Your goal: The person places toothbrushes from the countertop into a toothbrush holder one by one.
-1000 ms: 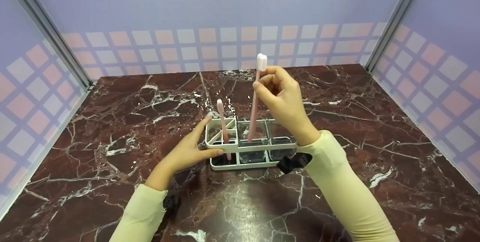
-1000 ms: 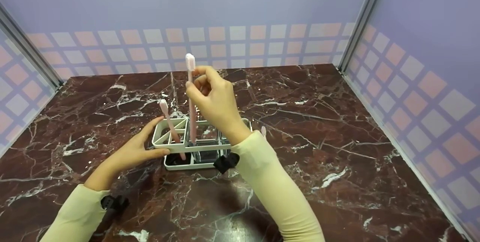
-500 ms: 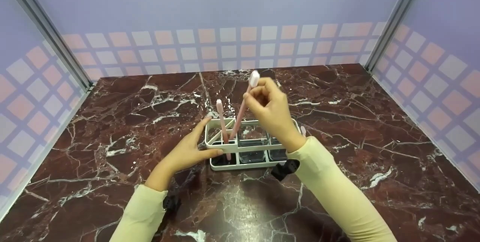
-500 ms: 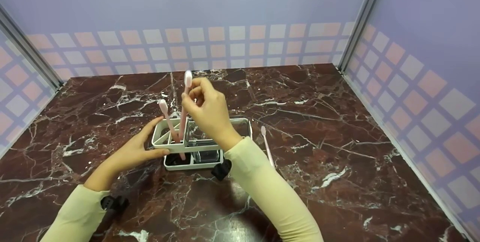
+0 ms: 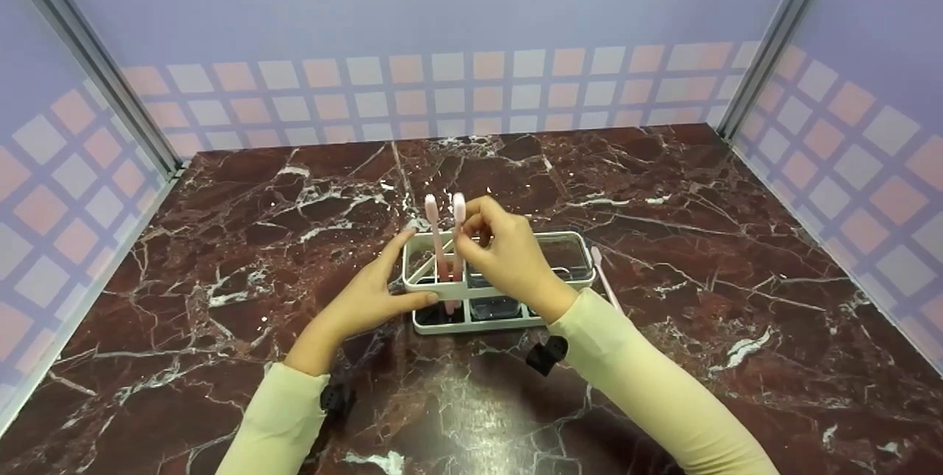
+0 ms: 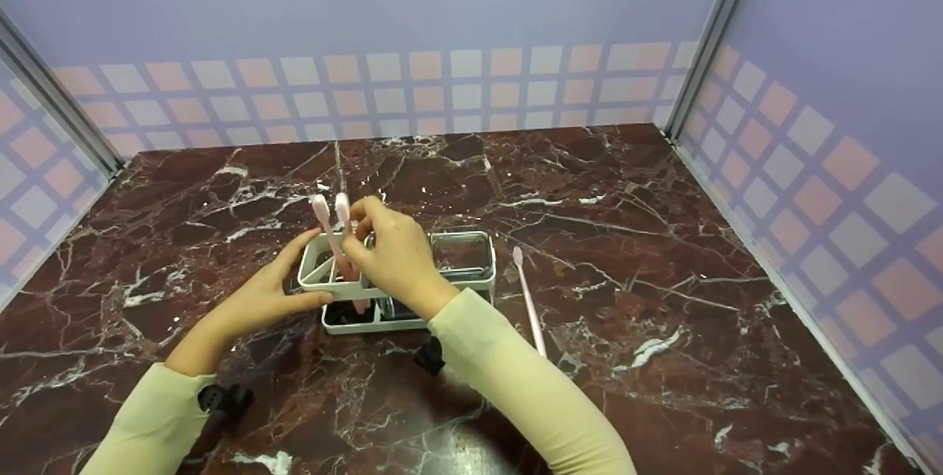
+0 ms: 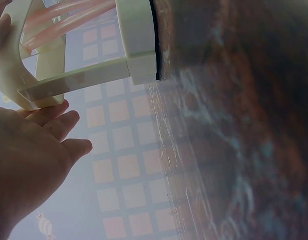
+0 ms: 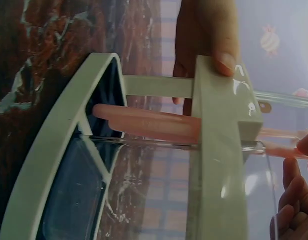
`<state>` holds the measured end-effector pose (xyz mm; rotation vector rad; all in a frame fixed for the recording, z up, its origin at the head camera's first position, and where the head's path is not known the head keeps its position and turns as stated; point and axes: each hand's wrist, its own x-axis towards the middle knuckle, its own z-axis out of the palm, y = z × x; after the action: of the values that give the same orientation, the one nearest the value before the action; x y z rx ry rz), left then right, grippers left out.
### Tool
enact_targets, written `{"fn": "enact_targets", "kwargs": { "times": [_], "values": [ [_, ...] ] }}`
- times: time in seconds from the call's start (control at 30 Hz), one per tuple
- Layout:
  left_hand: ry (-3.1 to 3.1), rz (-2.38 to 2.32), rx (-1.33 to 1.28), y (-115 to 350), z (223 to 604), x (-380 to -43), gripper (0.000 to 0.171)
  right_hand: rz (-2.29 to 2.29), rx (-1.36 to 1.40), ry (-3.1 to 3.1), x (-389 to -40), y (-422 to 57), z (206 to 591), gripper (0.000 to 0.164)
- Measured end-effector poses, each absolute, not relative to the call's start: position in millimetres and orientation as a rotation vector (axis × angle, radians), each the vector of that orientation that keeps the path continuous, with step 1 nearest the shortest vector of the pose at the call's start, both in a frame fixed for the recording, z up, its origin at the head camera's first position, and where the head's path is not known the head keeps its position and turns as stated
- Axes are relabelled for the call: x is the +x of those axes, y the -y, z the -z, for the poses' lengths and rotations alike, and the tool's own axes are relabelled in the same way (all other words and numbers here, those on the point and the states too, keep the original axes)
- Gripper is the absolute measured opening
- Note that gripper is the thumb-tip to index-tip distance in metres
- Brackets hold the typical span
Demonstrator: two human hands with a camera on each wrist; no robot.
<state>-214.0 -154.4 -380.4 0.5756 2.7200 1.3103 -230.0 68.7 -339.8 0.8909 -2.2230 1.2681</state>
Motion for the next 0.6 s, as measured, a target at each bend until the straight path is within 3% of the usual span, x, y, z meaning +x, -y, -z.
{"fn": "enact_targets", "kwargs": {
  "times": [0.6],
  "values": [
    [-2.731, -1.272, 0.553, 153.9, 380.9, -214.6, 0.105, -1.178, 0.843, 2.294, -231.9, -68.9, 346.4, 0.011]
  ]
}}
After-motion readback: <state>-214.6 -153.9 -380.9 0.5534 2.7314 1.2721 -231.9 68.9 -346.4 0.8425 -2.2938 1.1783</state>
